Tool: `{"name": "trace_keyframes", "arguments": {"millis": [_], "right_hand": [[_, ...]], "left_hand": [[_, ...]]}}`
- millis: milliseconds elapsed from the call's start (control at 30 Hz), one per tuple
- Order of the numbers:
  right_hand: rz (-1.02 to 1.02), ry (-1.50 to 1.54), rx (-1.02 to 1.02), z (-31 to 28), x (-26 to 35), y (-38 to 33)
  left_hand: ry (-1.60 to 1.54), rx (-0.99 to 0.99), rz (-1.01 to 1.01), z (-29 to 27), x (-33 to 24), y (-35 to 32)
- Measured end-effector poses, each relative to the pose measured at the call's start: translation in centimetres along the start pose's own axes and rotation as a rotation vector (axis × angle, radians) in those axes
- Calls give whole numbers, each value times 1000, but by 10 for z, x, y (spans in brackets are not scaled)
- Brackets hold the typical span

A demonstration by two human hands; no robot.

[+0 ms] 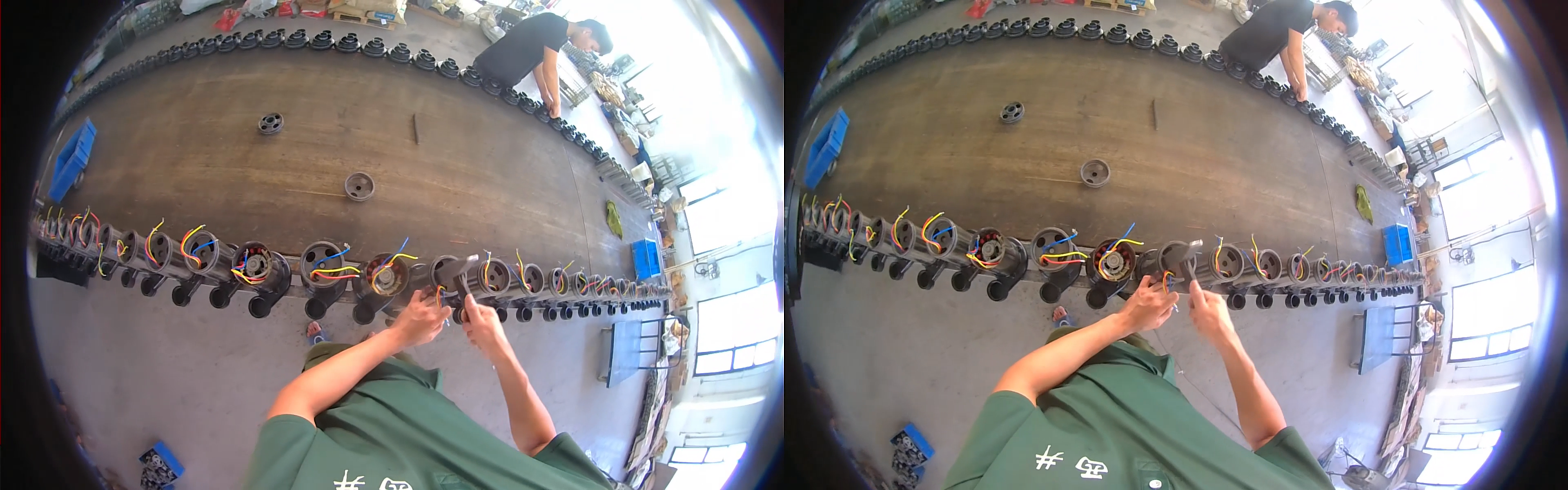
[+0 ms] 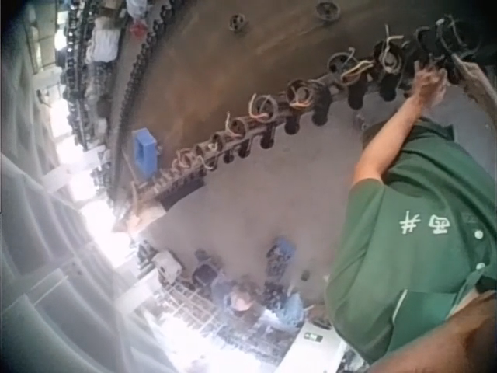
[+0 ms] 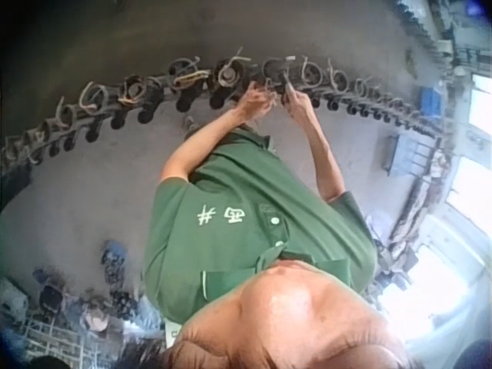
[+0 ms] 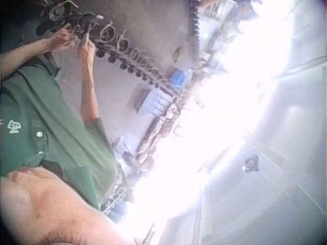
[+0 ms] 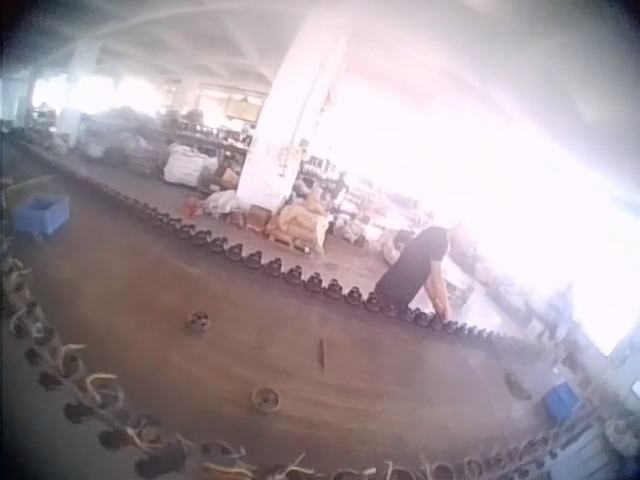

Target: The person assembles cylindrical lighting fixtures on a conveyor line by hand and using a hammer, inserting wires and securing components.

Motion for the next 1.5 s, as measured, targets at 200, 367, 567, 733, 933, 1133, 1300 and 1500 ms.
{"name": "trace_keyframes", "arguments": {"millis": [200,367,567,733,933,1133,1300,1500], "right_hand": [[-210,305,-93,-19,66,-31],[-55,-34,-149,12,-59,-1],[24,42,-69,-8,42,-19],[-199,134,-353,0,-5,-22],[224,95,-151,9,-7,-18],[-59,281,-285,6,45,-32],[140,-20,-223,36,-25,-19],[134,85,-172,11,58,-22]], "left_hand": [[-39,77,-70,15,8,-10],[-73,83,-2,11,0,0],[-131,84,-56,8,16,-6],[-151,101,-35,16,15,-7],[-174,139,-67,15,21,-6],[-240,146,-96,15,23,-9],[-152,120,-15,15,19,-10],[-196,115,-61,8,32,-4]]}}
Point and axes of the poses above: each hand's wrist, its own y-axis towards the middle knuckle, its own z-axis out of the palm, x = y × z, the point moved 6 cm from there along y, towards the middle knuckle, and after that the axes turned 8 degrees about -z, right-handed, at the moved point
